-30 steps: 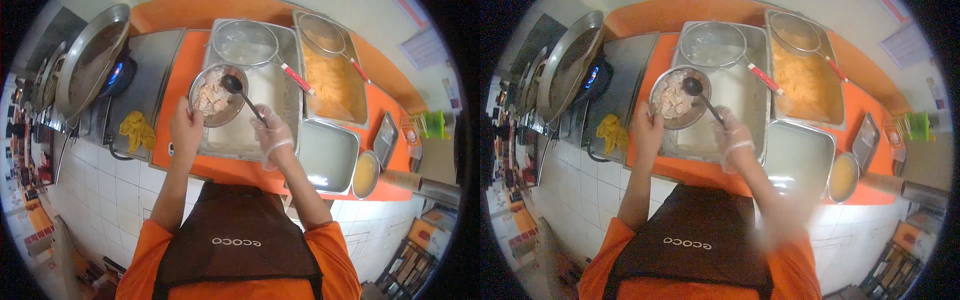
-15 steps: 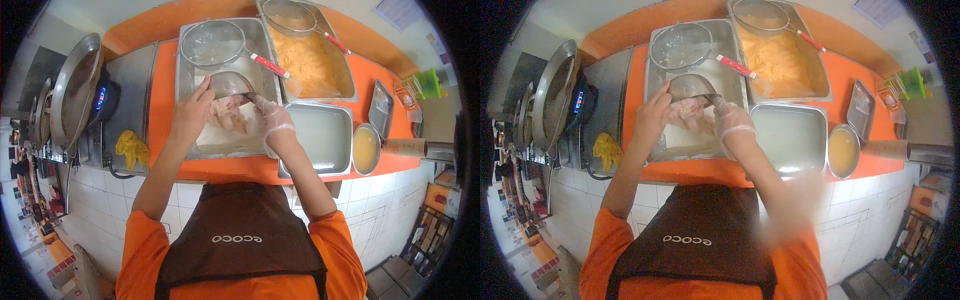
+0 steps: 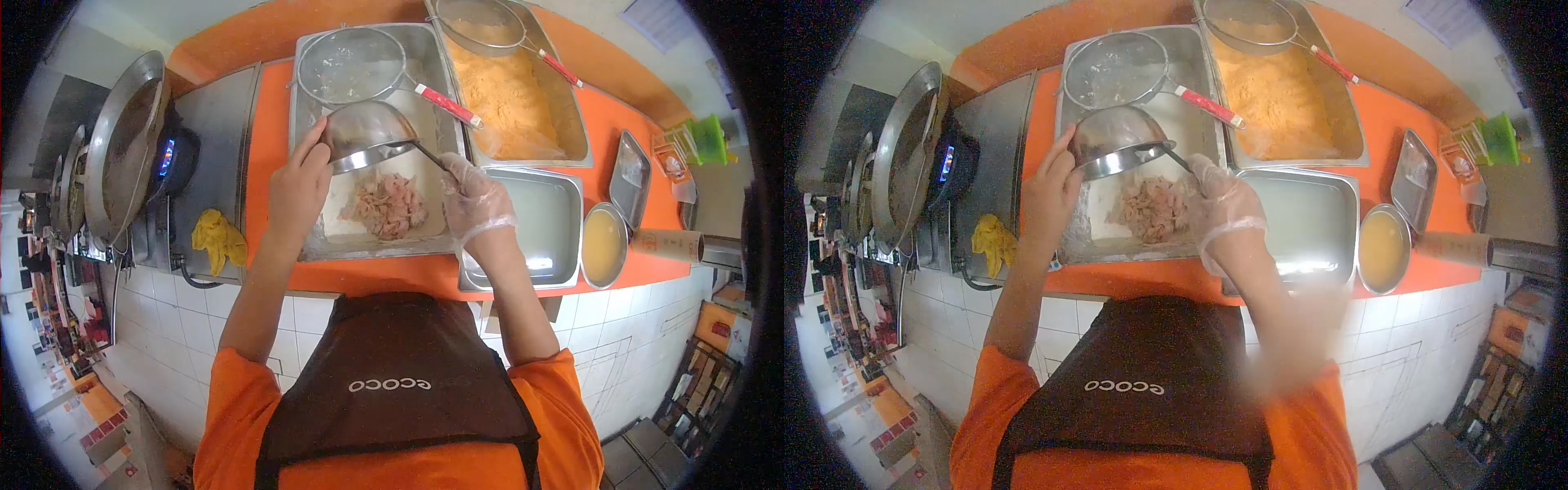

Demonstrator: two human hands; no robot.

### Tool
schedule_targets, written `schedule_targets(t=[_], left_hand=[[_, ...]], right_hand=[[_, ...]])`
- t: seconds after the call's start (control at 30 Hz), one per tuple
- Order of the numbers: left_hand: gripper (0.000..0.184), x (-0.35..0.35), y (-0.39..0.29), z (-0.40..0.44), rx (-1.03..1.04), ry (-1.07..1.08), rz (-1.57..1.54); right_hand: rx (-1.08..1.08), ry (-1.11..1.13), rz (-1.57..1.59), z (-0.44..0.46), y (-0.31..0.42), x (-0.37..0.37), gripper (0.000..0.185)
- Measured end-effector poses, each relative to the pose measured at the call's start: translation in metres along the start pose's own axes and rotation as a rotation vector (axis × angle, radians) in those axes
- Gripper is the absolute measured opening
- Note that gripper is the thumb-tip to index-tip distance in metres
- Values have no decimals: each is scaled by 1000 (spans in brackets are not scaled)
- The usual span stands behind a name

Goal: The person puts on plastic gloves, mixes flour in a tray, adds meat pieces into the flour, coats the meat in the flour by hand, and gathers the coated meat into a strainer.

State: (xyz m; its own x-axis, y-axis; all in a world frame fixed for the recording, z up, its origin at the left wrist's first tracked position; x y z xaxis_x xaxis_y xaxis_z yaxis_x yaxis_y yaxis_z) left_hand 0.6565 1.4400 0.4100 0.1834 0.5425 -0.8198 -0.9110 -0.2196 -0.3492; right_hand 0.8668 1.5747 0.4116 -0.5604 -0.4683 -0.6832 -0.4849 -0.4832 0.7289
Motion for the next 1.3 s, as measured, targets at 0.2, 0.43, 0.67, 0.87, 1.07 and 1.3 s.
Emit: schedule_targets(t=[0.2, 0.43, 0.67, 0.87, 1.07, 1.3], left_hand=[[12, 3, 1, -13, -17, 6, -35], [12, -15, 26, -23, -144, -138, -65], [17, -26, 64, -50, -634, 2, -237], [20, -13, 29, -46, -381, 2, -267], [22, -8, 18, -34, -204, 38, -118], [23, -21, 55, -36, -387, -79, -218]], right_hand=[[-57, 36, -168, 6, -10, 26, 24], [-71, 213, -196, -16, -3, 22, 25], [-42, 100, 65, -19, 0, 10, 24], [-452, 53, -590, 10, 20, 39, 33], [-593, 282, -934, 7, 7, 64, 29], [-479, 358, -860, -3, -15, 41, 29]])
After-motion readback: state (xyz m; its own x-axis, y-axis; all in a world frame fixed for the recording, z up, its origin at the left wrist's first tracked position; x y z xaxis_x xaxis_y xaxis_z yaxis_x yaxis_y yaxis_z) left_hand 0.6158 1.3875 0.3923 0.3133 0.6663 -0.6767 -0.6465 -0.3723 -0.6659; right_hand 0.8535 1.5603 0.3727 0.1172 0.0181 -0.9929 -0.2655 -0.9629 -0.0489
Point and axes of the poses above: each hand's wrist, its own z-axis towards the middle knuckle, its own x-axis out of the palm, y = z × x, the point moved 5 cm from there along z, towards the middle knuckle, and after that the axes turned 1 degree about -x, right-handed, at the moved point
